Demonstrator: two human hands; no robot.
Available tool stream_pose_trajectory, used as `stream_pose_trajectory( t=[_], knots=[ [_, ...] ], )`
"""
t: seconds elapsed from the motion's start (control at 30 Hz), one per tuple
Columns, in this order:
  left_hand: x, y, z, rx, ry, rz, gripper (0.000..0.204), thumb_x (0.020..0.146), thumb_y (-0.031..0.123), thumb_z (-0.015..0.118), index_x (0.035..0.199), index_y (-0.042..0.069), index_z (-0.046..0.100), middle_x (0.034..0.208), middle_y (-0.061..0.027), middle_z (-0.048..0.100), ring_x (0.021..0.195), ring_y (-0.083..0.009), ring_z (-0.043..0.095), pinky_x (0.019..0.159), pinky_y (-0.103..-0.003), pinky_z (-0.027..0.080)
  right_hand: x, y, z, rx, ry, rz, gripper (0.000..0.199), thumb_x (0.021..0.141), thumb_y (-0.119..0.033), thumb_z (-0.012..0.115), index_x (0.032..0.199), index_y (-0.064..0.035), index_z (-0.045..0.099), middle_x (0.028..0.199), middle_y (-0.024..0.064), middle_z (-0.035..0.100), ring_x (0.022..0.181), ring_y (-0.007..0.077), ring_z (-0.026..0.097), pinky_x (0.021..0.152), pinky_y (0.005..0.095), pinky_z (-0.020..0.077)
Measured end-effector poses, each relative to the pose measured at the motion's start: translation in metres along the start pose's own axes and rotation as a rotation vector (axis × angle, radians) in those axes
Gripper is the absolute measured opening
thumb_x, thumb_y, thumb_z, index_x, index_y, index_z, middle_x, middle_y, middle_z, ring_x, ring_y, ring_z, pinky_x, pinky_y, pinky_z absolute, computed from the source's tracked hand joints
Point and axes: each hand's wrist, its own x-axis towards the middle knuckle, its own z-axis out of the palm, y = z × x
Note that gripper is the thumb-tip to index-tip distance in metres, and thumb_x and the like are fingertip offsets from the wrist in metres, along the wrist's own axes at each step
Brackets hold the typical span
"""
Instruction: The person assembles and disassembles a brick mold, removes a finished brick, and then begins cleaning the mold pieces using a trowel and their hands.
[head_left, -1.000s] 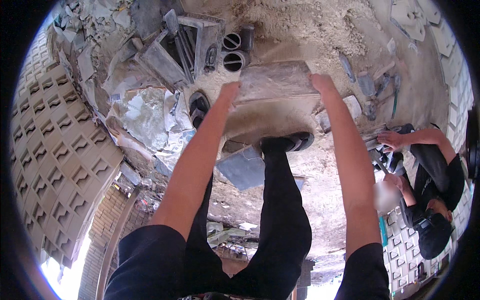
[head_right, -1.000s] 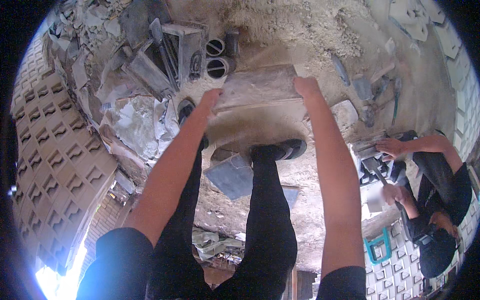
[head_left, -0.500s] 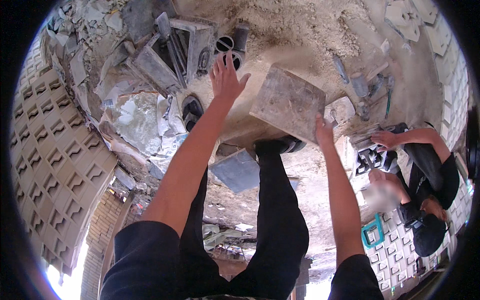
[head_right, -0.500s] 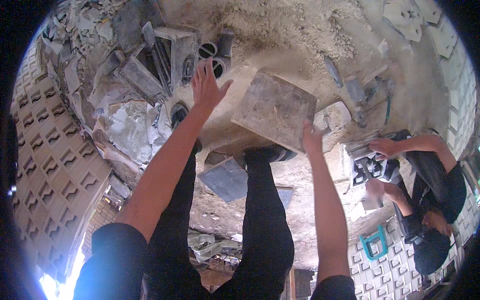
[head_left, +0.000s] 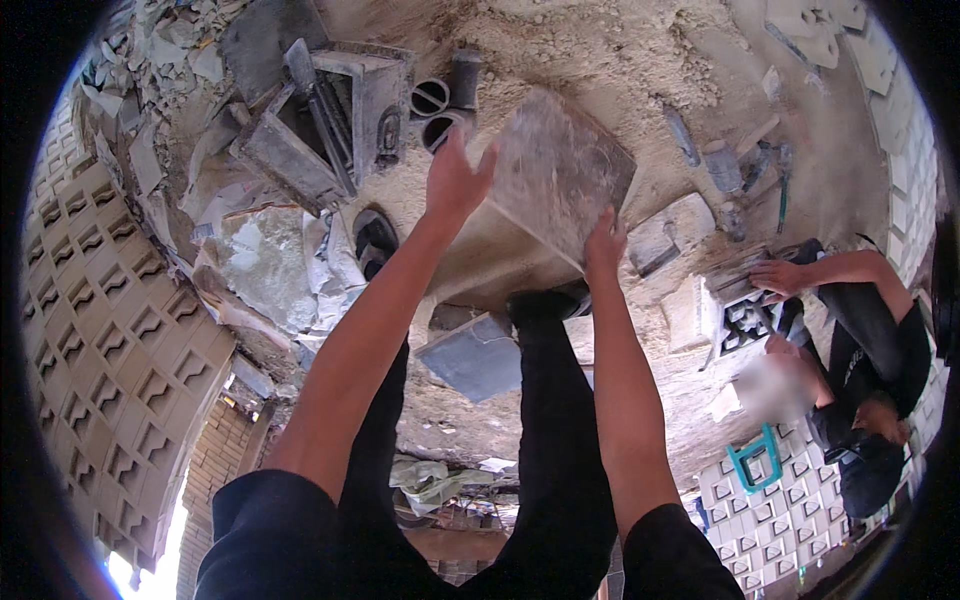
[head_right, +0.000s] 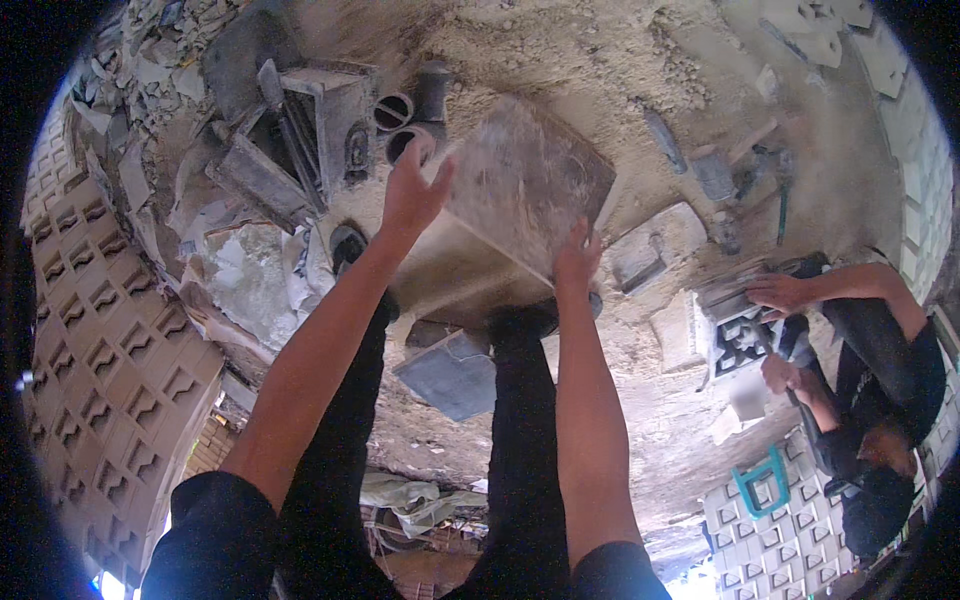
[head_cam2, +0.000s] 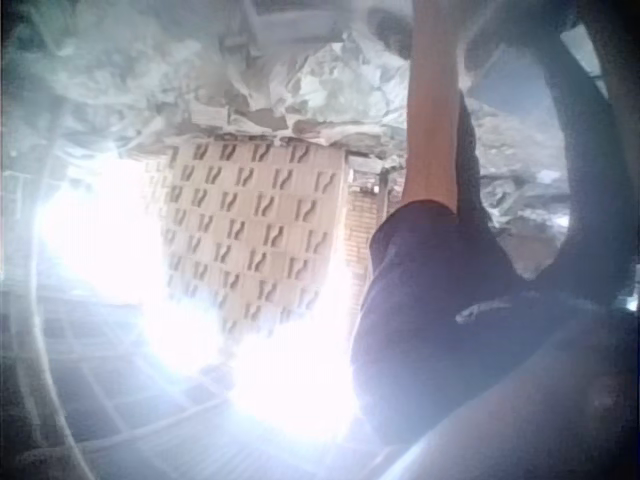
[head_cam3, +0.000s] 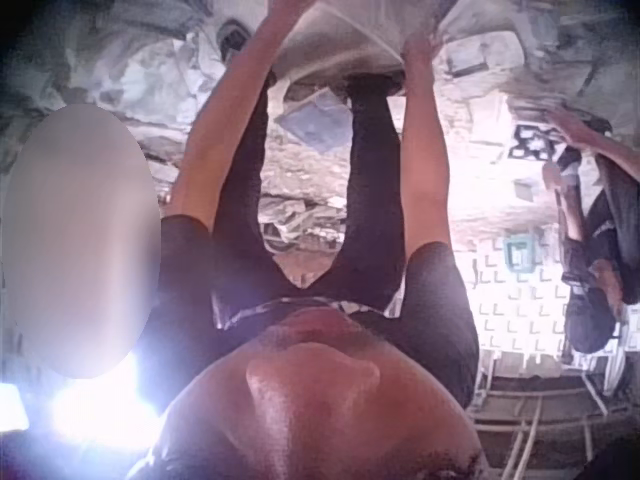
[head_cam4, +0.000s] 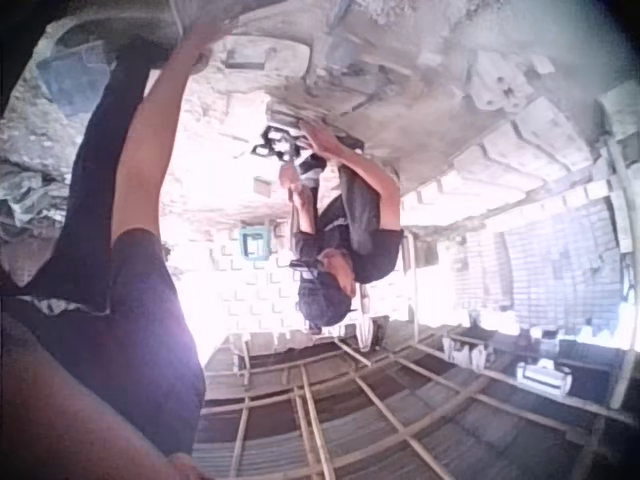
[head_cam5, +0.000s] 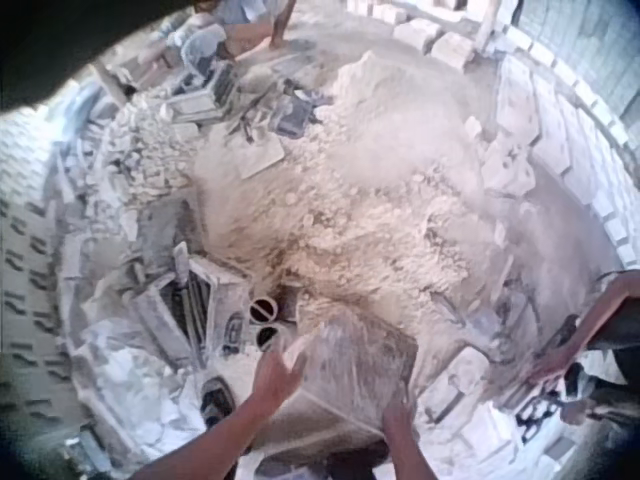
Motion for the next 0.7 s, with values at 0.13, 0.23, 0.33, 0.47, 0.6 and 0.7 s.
stream_pose_trajectory(
  t=[0.13,0.23,0.33,0.47,0.6,0.7],
  knots=[
    [0.012,-0.006,0.004,-0.081,0.08,-0.205,0.06,0.081,0.05,0.062,0.105,-0.004,0.062,0.099,-0.0235,0.065,0.096,-0.036,0.062,0.084,-0.041,0.047,0.036,-0.047,0.006,-0.037,-0.067,-0.098,0.066,0.091,-0.054,0.041,0.118,0.0053,0.055,0.116,0.0294,0.056,0.11,0.0431,0.052,0.095,0.0453,0.0384],
    [0.063,0.031,-0.003,0.035,-0.356,-0.494,0.065,0.077,0.051,0.063,0.1,-0.01,0.063,0.103,-0.0275,0.063,0.104,-0.0388,0.059,0.091,-0.04,0.045,0.075,-0.091,-0.03,-0.15,-0.144,-0.185,0.066,0.09,-0.054,0.043,0.112,0.0065,0.059,0.109,0.03,0.059,0.105,0.044,0.055,0.093,0.0457,0.0408],
    [0.08,0.043,0.0,0.022,-0.301,-0.482,0.064,0.079,0.052,0.059,0.096,-0.01,0.063,0.099,-0.0284,0.063,0.101,-0.0383,0.061,0.087,-0.042,0.046,0.105,-0.106,-0.027,-0.13,-0.184,-0.141,0.068,0.088,-0.056,0.046,0.104,0.0082,0.063,0.101,0.0315,0.061,0.101,0.0439,0.057,0.09,0.0459,0.043],
    [0.066,0.037,0.005,-0.077,-0.124,-0.167,0.059,0.085,0.048,0.055,0.089,-0.011,0.064,0.092,-0.0291,0.064,0.096,-0.0377,0.062,0.082,-0.044,0.047,0.118,-0.141,-0.024,-0.02,-0.087,-0.322,0.07,0.087,-0.057,0.047,0.102,0.0093,0.062,0.101,0.0348,0.059,0.105,0.0437,0.056,0.091,0.046,0.0426],
    [0.043,0.025,-0.002,-0.104,-0.216,-0.36,0.06,0.088,0.048,0.052,0.093,-0.012,0.062,0.081,-0.0252,0.066,0.08,-0.0307,0.067,0.068,-0.04,0.051,0.108,-0.155,-0.044,-0.182,-0.265,-0.316,0.077,0.087,-0.058,0.042,0.111,0.0134,0.056,0.111,0.0363,0.055,0.11,0.0442,0.053,0.096,0.0464,0.0395],
    [-0.028,-0.013,0.021,-0.239,-0.184,-0.583,0.068,0.088,0.051,0.052,0.114,-0.012,0.052,0.071,-0.0189,0.065,0.066,-0.0231,0.067,0.058,-0.036,0.052,0.057,-0.072,-0.031,-0.208,-0.146,-0.227,0.073,0.088,-0.056,0.041,0.12,0.0078,0.053,0.119,0.0357,0.051,0.116,0.0426,0.049,0.1,0.0445,0.0365]
  ],
)
